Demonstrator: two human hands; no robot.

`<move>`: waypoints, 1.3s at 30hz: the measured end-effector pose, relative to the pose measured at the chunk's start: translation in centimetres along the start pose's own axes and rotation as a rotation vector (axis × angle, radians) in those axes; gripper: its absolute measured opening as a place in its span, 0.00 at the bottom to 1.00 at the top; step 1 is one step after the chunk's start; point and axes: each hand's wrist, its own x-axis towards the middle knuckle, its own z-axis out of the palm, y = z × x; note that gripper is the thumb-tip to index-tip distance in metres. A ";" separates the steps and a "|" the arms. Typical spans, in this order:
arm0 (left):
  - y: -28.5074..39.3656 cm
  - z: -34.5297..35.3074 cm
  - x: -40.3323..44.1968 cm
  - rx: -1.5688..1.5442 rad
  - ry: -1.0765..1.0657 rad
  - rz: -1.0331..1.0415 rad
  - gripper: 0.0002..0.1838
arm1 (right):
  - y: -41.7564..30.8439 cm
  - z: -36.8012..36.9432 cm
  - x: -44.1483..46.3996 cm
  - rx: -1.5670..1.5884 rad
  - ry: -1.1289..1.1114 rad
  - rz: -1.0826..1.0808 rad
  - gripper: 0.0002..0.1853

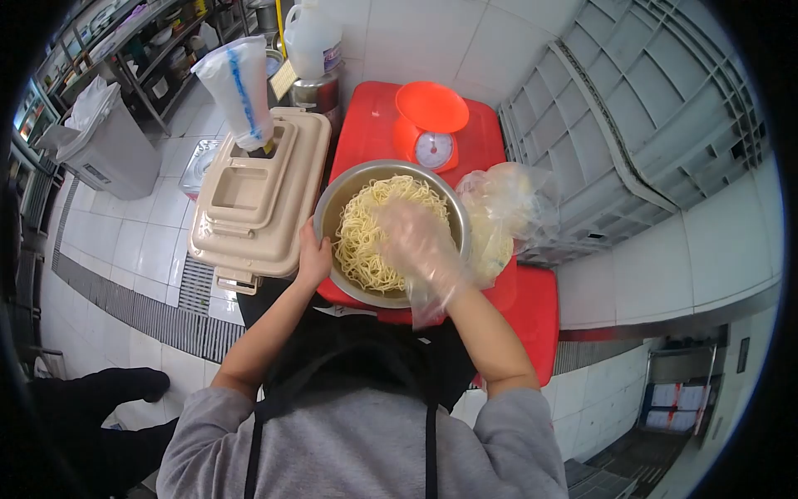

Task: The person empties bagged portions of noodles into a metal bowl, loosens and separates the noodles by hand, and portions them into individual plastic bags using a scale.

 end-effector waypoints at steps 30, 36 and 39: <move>-0.6 0.5 0.7 0.033 -0.044 -0.079 0.29 | 1.0 -15.0 3.1 0.474 0.404 0.081 0.21; -0.9 1.0 0.6 0.000 -0.007 -0.044 0.29 | 4.7 -8.0 4.9 0.193 0.122 -0.092 0.20; -0.1 0.2 0.7 -0.004 -0.061 -0.062 0.29 | 7.1 -1.0 2.3 0.896 0.128 0.076 0.22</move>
